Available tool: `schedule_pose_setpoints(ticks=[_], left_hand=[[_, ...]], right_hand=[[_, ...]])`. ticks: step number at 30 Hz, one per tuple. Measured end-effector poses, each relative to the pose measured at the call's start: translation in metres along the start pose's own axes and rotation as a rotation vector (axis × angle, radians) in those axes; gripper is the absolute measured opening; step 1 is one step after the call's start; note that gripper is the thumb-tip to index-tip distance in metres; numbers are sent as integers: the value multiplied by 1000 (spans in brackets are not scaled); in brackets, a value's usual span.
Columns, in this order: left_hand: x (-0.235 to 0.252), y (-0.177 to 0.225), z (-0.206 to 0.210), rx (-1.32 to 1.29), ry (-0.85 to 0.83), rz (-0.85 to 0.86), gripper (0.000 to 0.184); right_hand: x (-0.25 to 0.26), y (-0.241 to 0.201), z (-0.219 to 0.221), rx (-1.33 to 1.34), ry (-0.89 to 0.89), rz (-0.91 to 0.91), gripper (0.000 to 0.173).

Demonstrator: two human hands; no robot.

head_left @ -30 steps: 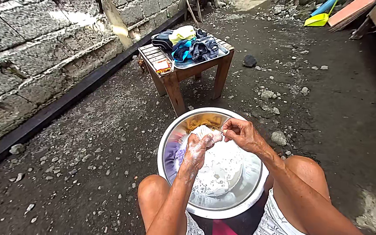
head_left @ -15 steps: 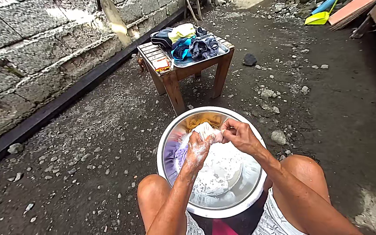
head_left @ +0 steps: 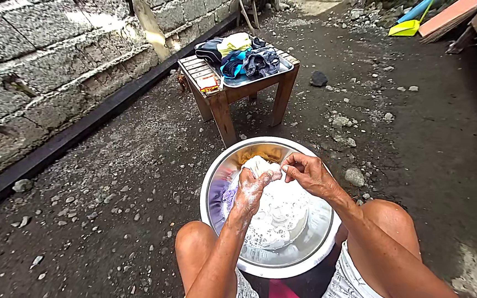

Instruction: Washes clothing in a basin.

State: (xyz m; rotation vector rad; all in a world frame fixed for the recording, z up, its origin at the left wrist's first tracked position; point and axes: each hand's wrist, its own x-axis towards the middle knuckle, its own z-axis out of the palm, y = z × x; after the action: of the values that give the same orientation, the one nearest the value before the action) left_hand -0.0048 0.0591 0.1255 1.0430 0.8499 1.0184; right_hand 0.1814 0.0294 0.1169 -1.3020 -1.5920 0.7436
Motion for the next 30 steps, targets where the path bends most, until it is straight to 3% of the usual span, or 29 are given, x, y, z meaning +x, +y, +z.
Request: schedule_pose_setpoints(ticks=[11,17,19,22,24,30], left_hand=[[-1,-1,4,-26,53,-58,31],[0,-16,6,10,107,2,35],[1,-15,7,5,104,-1,38],[2,-13,9,-32,66,17,37],[4,-13,9,-45,50,35,38],[3,-12,8,-60,41,34,38]], right_hand=[[-7,3,15,-384,76,-240,20],[-11,1,37,-633,244,-278,18],[-7,-1,31,-483,220,-153,17],[1,-7,13,38,115,175,6],[6,-8,8,350,93,298,8],[10,-1,5,475,115,341,13]])
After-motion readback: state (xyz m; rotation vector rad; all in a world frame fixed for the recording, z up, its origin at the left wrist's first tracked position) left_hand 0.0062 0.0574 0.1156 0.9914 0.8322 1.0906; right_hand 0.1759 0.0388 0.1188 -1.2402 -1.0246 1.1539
